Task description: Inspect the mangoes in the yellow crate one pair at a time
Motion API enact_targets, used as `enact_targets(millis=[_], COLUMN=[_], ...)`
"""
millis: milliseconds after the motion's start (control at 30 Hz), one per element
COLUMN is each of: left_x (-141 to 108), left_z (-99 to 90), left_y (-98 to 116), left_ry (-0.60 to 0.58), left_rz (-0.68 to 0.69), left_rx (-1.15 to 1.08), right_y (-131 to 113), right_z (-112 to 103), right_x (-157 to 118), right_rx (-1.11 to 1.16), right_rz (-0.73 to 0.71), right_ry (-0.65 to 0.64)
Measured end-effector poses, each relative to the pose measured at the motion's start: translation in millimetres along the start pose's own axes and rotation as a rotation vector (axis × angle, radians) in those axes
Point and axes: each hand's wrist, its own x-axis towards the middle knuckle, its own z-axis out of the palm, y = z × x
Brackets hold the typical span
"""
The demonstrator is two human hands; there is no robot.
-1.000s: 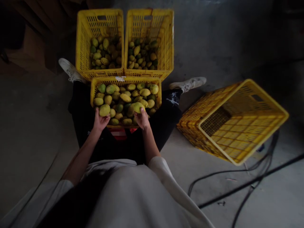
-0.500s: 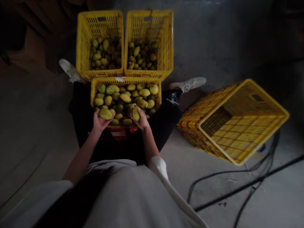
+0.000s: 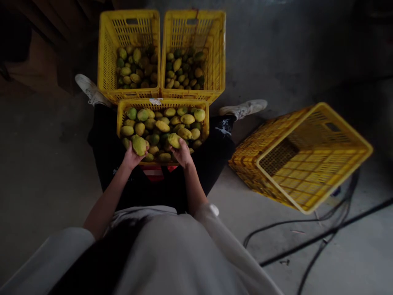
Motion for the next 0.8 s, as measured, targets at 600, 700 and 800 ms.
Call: enact_targets(millis=[600, 700, 800], left_x=[2, 2, 1], left_z=[3.0, 2.0, 1.3], left_y=[-1, 2, 3], left_ry=[0.134, 0.17, 0.121], left_rz=[0.167, 0.121, 0.046], left_rx=[-0.035, -0.057, -0.113], right_y=[-12, -15, -14], right_z=[-2, 0, 3], right_x=[-4, -9, -10], right_rx=[0.14, 0.174, 0.116], right_rz=[0.156, 0.126, 0.088], right_ry=[0.014, -0.056, -0.084])
